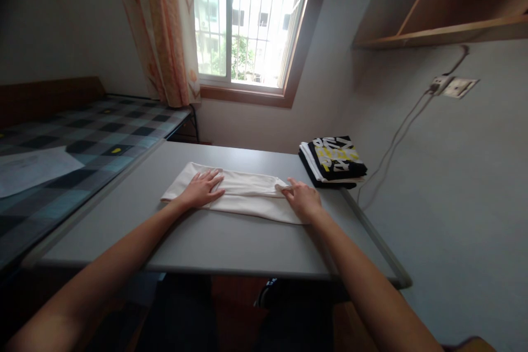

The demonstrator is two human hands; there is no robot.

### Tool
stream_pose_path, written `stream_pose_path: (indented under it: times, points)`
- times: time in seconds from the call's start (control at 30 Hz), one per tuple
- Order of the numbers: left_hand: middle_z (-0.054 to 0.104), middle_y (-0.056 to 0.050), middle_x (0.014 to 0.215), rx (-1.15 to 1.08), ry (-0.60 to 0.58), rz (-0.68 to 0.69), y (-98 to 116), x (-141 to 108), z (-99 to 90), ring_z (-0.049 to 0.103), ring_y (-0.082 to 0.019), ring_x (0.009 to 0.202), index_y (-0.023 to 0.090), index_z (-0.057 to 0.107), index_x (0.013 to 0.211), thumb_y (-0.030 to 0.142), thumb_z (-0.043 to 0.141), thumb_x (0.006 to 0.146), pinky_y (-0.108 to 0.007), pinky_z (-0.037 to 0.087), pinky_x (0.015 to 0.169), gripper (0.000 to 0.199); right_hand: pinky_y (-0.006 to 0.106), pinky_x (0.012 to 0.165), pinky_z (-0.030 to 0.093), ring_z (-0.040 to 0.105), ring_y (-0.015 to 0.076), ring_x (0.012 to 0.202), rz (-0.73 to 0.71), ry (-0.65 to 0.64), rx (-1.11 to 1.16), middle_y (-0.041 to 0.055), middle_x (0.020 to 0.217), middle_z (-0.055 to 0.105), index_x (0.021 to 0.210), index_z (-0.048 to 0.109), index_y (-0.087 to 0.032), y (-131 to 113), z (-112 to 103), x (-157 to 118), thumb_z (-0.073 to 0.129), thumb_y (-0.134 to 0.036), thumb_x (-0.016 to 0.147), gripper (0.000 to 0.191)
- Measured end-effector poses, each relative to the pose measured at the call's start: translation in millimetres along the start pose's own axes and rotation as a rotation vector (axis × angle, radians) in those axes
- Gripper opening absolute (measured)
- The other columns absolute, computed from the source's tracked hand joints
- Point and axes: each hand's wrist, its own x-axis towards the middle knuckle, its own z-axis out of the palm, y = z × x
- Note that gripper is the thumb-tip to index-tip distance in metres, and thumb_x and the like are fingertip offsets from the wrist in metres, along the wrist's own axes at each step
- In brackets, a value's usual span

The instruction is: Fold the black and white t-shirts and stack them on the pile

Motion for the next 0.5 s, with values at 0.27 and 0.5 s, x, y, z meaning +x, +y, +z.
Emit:
stream_pose_path:
  times: [0.27,0.5]
  points:
    - [0.034,-0.008,0.156,-0.034,0.01,0.004,-0.9,0.4,0.8,0.029,-0.033,0.142,0.027,0.05,0.14,0.06,0.042,0.091,-0.055,0.02,0.115,0.059,0.029,0.073,0.045,0.067,0.0278,0.095,0.277,0.002,0.353,0.0181,0.095,0.071,0.096,0.069,-0.012,6.0,14.3,26.4,0.037,-0.041,0.097,0.043]
    - [0.037,-0.005,0.154,-0.067,0.061,0.087,0.3,-1.9,-4.7,0.026,-0.033,0.144,0.031,0.052,0.137,0.058,0.05,0.088,-0.055,0.016,0.117,0.056,0.027,0.059,0.052,0.068,0.0205,0.071,0.386,-0.333,0.829,0.0112,0.085,0.072,0.097,0.065,-0.012,18.0,-1.8,39.8,0.069,-0.037,0.078,0.032]
